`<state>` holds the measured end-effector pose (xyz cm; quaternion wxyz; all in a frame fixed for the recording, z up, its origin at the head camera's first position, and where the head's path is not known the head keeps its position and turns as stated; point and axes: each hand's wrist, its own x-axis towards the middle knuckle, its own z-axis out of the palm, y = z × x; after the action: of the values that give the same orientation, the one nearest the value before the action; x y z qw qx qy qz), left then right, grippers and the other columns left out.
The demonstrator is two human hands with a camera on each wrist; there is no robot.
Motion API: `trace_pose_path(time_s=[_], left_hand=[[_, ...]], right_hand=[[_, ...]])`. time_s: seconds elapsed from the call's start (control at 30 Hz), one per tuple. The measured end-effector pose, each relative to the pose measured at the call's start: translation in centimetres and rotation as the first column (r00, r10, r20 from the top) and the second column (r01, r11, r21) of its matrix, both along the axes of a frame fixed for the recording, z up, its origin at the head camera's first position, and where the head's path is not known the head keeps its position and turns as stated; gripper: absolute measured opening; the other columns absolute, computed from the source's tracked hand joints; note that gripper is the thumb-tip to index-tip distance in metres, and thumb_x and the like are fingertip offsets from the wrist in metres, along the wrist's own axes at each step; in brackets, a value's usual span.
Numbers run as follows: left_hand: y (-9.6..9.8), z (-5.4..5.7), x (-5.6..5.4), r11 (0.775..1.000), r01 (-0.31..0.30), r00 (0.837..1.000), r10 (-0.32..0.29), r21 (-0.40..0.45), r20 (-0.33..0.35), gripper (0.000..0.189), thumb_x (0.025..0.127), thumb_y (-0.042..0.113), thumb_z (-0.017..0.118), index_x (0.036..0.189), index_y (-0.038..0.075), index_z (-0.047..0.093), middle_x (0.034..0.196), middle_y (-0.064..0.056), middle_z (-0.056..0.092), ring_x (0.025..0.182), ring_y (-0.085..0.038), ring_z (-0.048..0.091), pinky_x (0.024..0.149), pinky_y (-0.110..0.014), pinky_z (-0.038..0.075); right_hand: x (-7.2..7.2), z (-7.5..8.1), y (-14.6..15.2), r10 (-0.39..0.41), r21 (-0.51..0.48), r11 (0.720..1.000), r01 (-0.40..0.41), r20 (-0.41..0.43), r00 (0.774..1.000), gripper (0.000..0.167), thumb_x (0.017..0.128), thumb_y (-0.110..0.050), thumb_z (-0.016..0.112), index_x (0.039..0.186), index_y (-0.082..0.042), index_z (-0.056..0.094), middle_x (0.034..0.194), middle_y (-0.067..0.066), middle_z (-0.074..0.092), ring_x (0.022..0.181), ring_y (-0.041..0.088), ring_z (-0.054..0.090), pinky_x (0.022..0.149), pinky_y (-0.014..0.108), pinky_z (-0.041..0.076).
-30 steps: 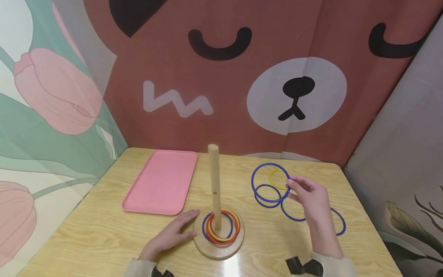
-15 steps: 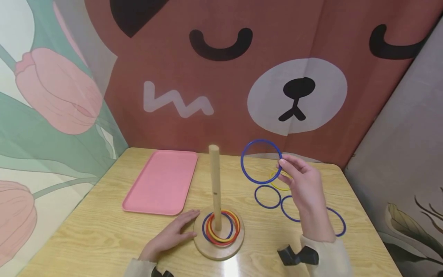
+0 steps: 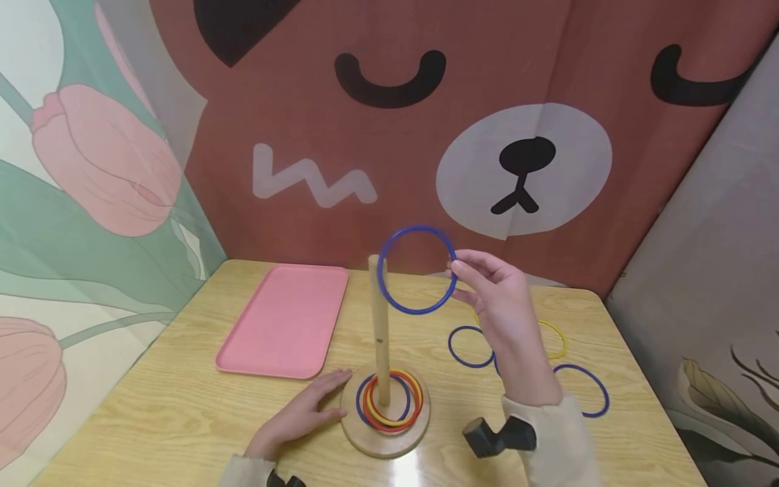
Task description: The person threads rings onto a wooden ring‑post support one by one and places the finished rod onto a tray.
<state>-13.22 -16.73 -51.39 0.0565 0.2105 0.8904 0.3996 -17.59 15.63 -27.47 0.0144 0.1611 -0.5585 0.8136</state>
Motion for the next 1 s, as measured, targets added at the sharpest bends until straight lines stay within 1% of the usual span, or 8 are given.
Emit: trace_pose_path(time_s=[0.17, 0.33, 0.5, 0.63, 0.7, 0.8, 0.87, 1.0], left_hand=[[0.0, 0.0, 0.0, 1.000, 0.000, 1.000, 0.000, 0.007, 0.003, 0.064, 0.092, 0.034, 0.064, 0.146, 0.007, 0.043, 0.152, -0.014, 0.041, 0.143, -0.038, 0.033, 0.115, -0.064, 0.024], [0.0, 0.1, 0.1, 1.000, -0.001, 1.000, 0.001, 0.007, -0.003, 0.065, 0.091, 0.034, 0.064, 0.145, 0.005, 0.043, 0.152, -0.015, 0.041, 0.143, -0.039, 0.033, 0.115, -0.064, 0.024], [0.0, 0.0, 0.0, 1.000, 0.003, 1.000, -0.003, 0.004, -0.007, 0.065, 0.091, 0.034, 0.064, 0.145, 0.005, 0.043, 0.152, -0.015, 0.041, 0.143, -0.038, 0.033, 0.115, -0.064, 0.025], [0.1, 0.0, 0.0, 1.000, 0.002, 1.000, -0.002, 0.005, -0.004, 0.065, 0.091, 0.034, 0.064, 0.145, 0.006, 0.043, 0.152, -0.014, 0.041, 0.143, -0.038, 0.033, 0.115, -0.064, 0.024], [0.1, 0.0, 0.0, 1.000, 0.000, 1.000, 0.000, 0.005, -0.007, 0.065, 0.091, 0.034, 0.065, 0.145, 0.005, 0.043, 0.152, -0.015, 0.041, 0.143, -0.038, 0.033, 0.115, -0.064, 0.024], [0.1, 0.0, 0.0, 1.000, -0.001, 1.000, 0.001, 0.003, -0.015, 0.065, 0.091, 0.033, 0.065, 0.145, 0.005, 0.043, 0.152, -0.016, 0.042, 0.142, -0.039, 0.033, 0.115, -0.064, 0.025], [0.2, 0.0, 0.0, 1.000, -0.001, 1.000, 0.001, 0.000, -0.018, 0.065, 0.091, 0.033, 0.065, 0.145, 0.004, 0.043, 0.152, -0.016, 0.042, 0.142, -0.039, 0.034, 0.115, -0.064, 0.025], [0.2, -0.1, 0.0, 1.000, 0.000, 1.000, 0.000, -0.005, -0.019, 0.065, 0.091, 0.034, 0.065, 0.145, 0.004, 0.043, 0.152, -0.016, 0.042, 0.142, -0.039, 0.034, 0.115, -0.064, 0.025]], right_hand=[[0.0, 0.2, -1.2, -0.003, 0.062, 0.998, 0.001, 0.018, 1.000, 0.014, 0.094, -0.008, 0.061, 0.094, -0.014, 0.073, 0.086, -0.004, 0.073, 0.082, 0.007, 0.067, 0.070, 0.021, 0.059], [0.2, -0.1, -2.1, -0.055, 0.169, 0.985, 0.044, 0.057, 0.997, 0.007, 0.092, -0.016, 0.066, 0.094, -0.017, 0.072, 0.086, -0.007, 0.072, 0.082, 0.007, 0.067, 0.073, 0.023, 0.060], [0.3, -0.8, -2.9, -0.108, 0.243, 0.967, 0.083, 0.091, 0.990, 0.004, 0.090, -0.018, 0.068, 0.091, -0.019, 0.072, 0.084, -0.008, 0.070, 0.079, 0.006, 0.066, 0.074, 0.023, 0.061], [0.4, -1.8, -3.0, -0.142, 0.324, 0.940, 0.103, 0.101, 0.985, 0.005, 0.091, -0.020, 0.068, 0.095, -0.019, 0.071, 0.086, -0.009, 0.070, 0.081, 0.005, 0.066, 0.075, 0.023, 0.061], [0.5, -2.4, -3.1, -0.158, 0.365, 0.925, 0.104, 0.120, 0.980, 0.010, 0.091, -0.022, 0.068, 0.098, -0.016, 0.071, 0.087, -0.009, 0.069, 0.082, 0.005, 0.066, 0.076, 0.023, 0.061], [0.6, -3.6, -3.2, -0.176, 0.408, 0.908, 0.099, 0.157, 0.972, 0.021, 0.090, -0.023, 0.069, 0.105, -0.008, 0.069, 0.089, -0.009, 0.069, 0.085, 0.006, 0.067, 0.077, 0.024, 0.061], [0.7, -4.4, -3.3, -0.180, 0.415, 0.905, 0.089, 0.185, 0.966, 0.024, 0.090, -0.022, 0.069, 0.107, -0.005, 0.068, 0.089, -0.009, 0.069, 0.085, 0.006, 0.067, 0.077, 0.024, 0.061], [0.9, -5.7, -3.4, -0.174, 0.426, 0.902, 0.073, 0.204, 0.964, 0.026, 0.091, -0.018, 0.068, 0.109, 0.001, 0.066, 0.088, -0.007, 0.069, 0.084, 0.007, 0.067, 0.075, 0.025, 0.061]])
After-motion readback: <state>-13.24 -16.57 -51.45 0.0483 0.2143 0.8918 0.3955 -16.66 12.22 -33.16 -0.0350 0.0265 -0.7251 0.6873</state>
